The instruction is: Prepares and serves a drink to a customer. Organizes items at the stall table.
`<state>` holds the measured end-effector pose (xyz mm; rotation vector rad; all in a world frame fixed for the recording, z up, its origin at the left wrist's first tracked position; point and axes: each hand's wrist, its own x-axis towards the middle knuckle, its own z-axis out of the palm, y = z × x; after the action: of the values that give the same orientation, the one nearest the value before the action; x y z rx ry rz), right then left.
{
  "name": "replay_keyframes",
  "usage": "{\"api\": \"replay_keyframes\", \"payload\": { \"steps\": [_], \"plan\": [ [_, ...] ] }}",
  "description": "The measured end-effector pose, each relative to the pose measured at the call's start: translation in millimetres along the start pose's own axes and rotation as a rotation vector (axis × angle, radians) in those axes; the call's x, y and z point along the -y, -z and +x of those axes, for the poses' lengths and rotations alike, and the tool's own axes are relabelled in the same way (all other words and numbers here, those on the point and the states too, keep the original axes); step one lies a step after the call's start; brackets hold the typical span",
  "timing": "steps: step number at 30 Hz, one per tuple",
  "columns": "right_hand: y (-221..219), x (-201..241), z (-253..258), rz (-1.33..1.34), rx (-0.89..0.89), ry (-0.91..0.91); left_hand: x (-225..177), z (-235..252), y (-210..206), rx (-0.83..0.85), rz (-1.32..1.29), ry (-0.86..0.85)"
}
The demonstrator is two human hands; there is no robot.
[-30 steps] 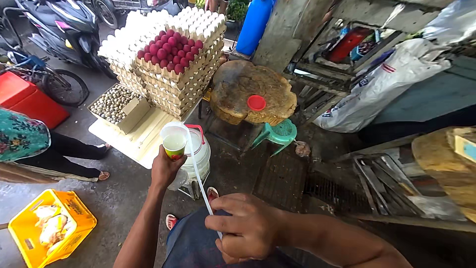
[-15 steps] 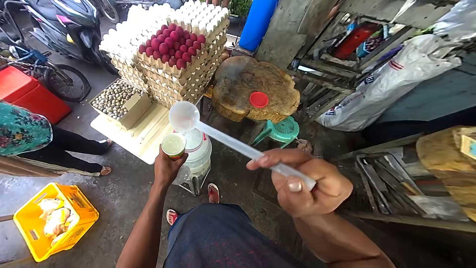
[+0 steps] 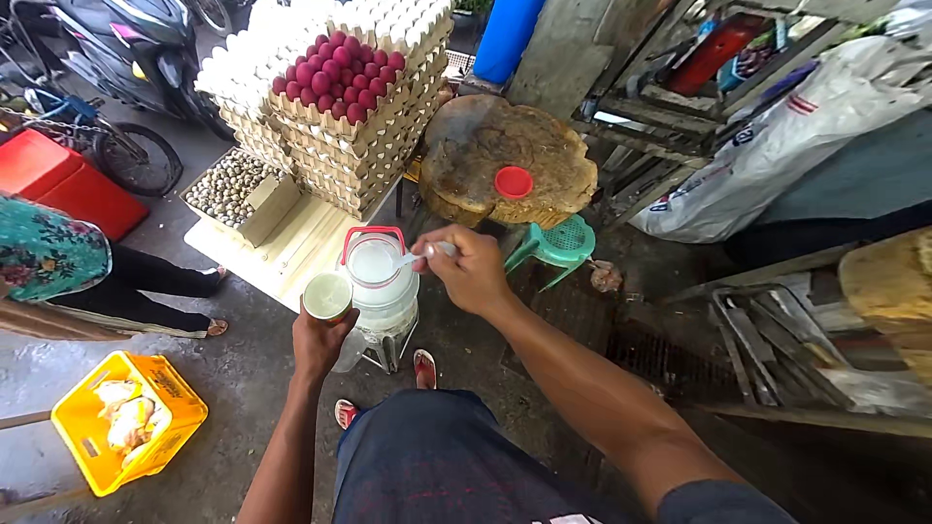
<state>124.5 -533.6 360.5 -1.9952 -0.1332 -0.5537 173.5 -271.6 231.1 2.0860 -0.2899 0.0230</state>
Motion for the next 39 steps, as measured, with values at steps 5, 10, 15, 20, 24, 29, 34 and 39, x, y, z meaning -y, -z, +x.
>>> {"api": "replay_keyframes", "payload": {
  "steps": [5,10,15,20,24,29,34,39],
  "plan": [
    [-33.9,-24.1,46.5,0.008,-0.008,-0.223,-1.6,-9.8,7.3,-0.023,0.028,0.011],
    [-53.3,-27.1,78.0,-0.127,0.037,-0.409,0.2,-19.0,11.4,-0.026,0.030,0.033],
    [-59.9,-32.3,77.6,-0.130,0.053,-0.430,3.4,-26.7,17.5,-0.042,0.048,0.058],
    [-58.5,-40.1,71.4,-0.061,0.022,-0.402,7.0,-29.3,22.4,-0.061,0.049,0.086],
    [-49.5,-35.1,70.1,-0.025,0.010,-0.401,8.0,-27.3,24.6,-0.063,0.044,0.086],
    [-39.8,-31.8,65.6,-0.002,-0.012,-0.328,5.6,-22.8,21.2,-0.052,0.052,0.076],
    [-22.4,-15.6,55.7,0.017,-0.014,-0.225,2.2,-16.3,18.5,-0.031,0.055,0.065],
    [3.8,11.6,45.8,0.060,0.002,-0.151,4.5,-9.4,12.6,0.014,0.039,0.039]
  ]
}}
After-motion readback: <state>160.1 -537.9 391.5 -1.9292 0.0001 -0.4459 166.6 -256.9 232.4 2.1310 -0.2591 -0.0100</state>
